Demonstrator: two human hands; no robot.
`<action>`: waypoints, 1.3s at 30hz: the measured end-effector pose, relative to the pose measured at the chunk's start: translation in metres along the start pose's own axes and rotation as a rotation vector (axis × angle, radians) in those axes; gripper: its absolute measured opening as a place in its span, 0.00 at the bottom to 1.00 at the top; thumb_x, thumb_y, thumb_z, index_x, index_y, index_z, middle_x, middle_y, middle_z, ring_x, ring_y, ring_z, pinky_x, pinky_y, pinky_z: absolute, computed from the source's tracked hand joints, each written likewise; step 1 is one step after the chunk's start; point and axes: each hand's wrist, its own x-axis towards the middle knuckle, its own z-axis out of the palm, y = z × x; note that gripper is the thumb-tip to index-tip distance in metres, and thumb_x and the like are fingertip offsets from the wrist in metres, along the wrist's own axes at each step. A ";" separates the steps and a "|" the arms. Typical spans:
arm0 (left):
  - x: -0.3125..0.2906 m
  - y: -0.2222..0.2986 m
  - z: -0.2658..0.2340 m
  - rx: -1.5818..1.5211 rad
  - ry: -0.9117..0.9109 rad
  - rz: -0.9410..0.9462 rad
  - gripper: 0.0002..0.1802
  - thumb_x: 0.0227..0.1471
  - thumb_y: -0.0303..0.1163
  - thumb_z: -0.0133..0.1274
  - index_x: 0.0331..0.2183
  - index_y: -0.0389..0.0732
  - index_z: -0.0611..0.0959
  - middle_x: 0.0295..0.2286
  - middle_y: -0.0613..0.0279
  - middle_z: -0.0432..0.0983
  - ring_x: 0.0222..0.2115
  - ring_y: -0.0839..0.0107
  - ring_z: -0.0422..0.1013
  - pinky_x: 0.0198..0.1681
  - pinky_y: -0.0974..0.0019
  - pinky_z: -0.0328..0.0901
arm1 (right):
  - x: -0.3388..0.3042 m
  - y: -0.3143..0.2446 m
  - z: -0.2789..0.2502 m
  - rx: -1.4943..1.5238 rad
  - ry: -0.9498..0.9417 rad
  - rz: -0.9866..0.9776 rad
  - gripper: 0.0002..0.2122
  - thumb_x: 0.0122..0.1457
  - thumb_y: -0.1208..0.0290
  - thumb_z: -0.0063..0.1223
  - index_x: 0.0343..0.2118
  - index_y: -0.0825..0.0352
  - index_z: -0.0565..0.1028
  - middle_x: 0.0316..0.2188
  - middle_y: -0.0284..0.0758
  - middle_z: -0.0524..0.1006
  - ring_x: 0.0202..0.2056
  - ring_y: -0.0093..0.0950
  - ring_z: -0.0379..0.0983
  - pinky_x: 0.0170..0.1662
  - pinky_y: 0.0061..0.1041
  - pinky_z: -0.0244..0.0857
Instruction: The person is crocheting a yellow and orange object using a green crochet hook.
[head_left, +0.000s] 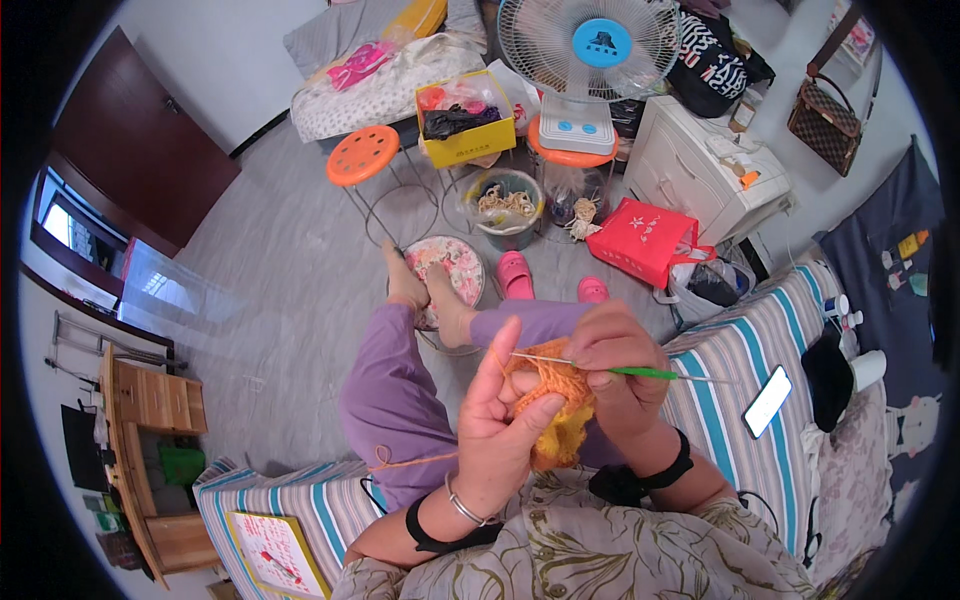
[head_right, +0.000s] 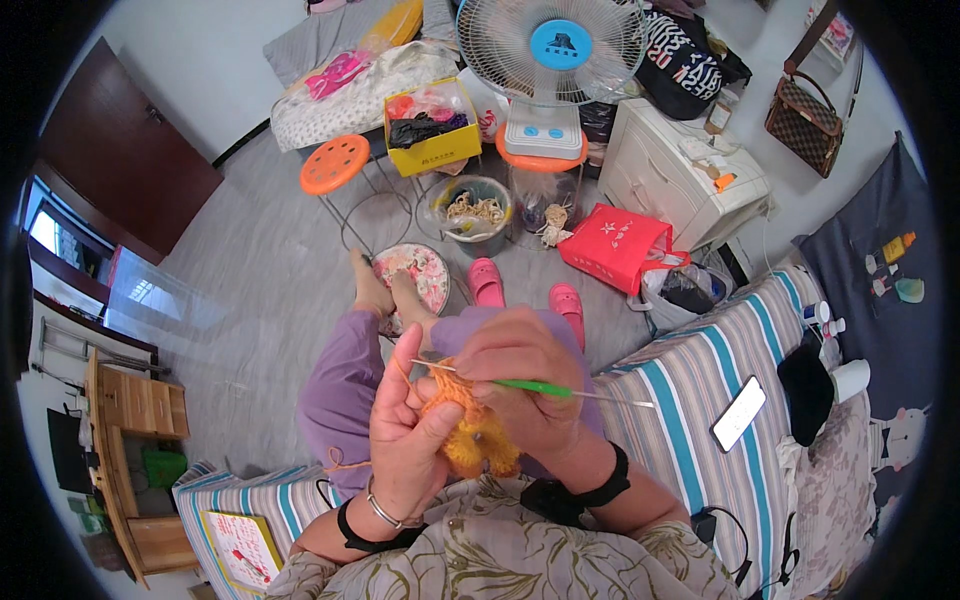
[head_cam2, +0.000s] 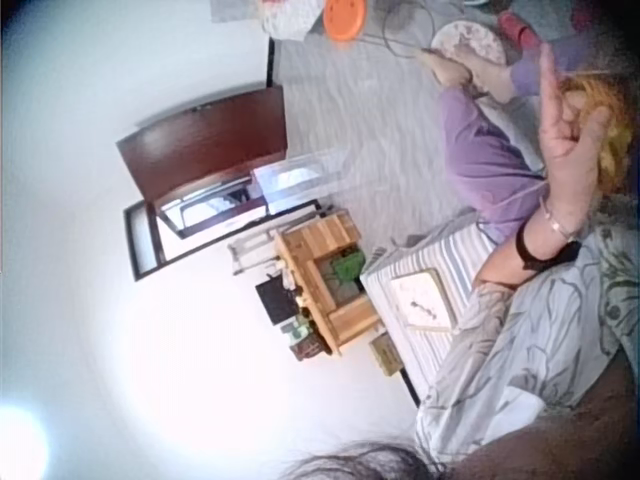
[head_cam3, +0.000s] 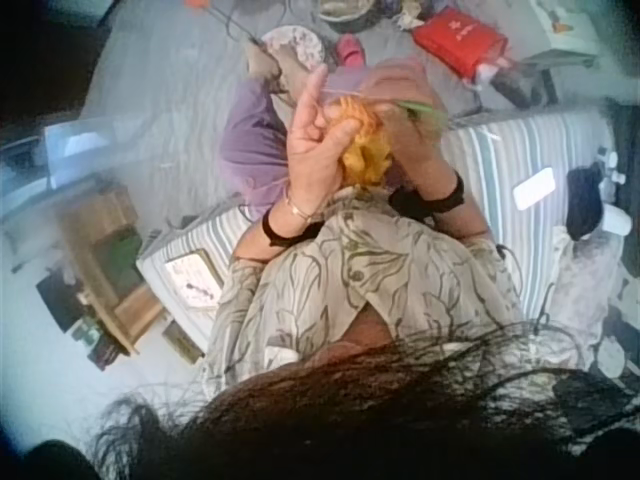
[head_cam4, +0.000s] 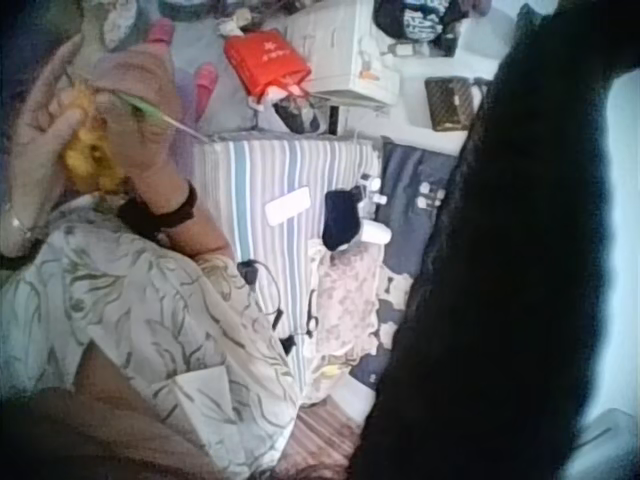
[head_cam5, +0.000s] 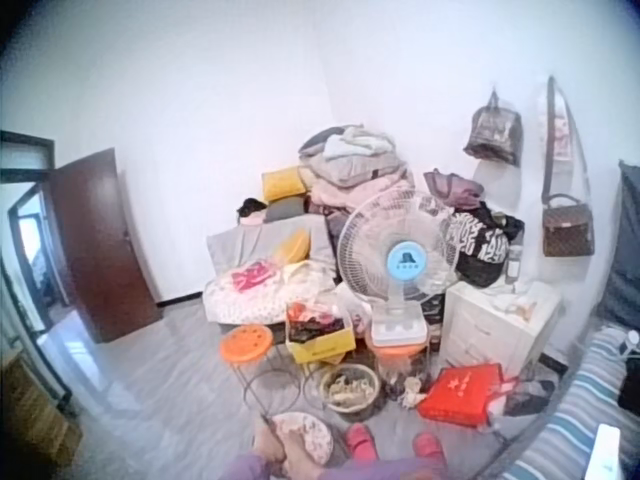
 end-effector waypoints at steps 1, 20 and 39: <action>0.000 0.001 0.000 0.044 0.003 0.002 0.40 0.52 0.16 0.48 0.61 0.39 0.48 0.38 0.58 0.75 0.39 0.76 0.71 0.44 0.74 0.64 | 0.004 -0.002 -0.003 -0.010 -0.059 0.017 0.07 0.51 0.73 0.56 0.34 0.64 0.75 0.31 0.36 0.75 0.30 0.32 0.70 0.33 0.30 0.64; 0.005 -0.004 -0.005 -0.049 -0.026 0.062 0.40 0.52 0.16 0.47 0.62 0.42 0.49 0.38 0.60 0.74 0.40 0.76 0.70 0.45 0.74 0.63 | -0.025 -0.001 0.029 0.615 0.310 0.589 0.06 0.62 0.71 0.44 0.37 0.67 0.70 0.35 0.36 0.72 0.32 0.19 0.65 0.37 0.20 0.61; 0.008 0.001 -0.018 -0.061 -0.114 0.024 0.24 0.49 0.20 0.49 0.51 0.33 0.69 0.26 0.70 0.66 0.26 0.84 0.61 0.33 0.78 0.58 | 0.004 -0.008 0.010 0.664 0.124 0.575 0.10 0.65 0.67 0.37 0.34 0.68 0.65 0.26 0.37 0.69 0.25 0.21 0.63 0.29 0.19 0.58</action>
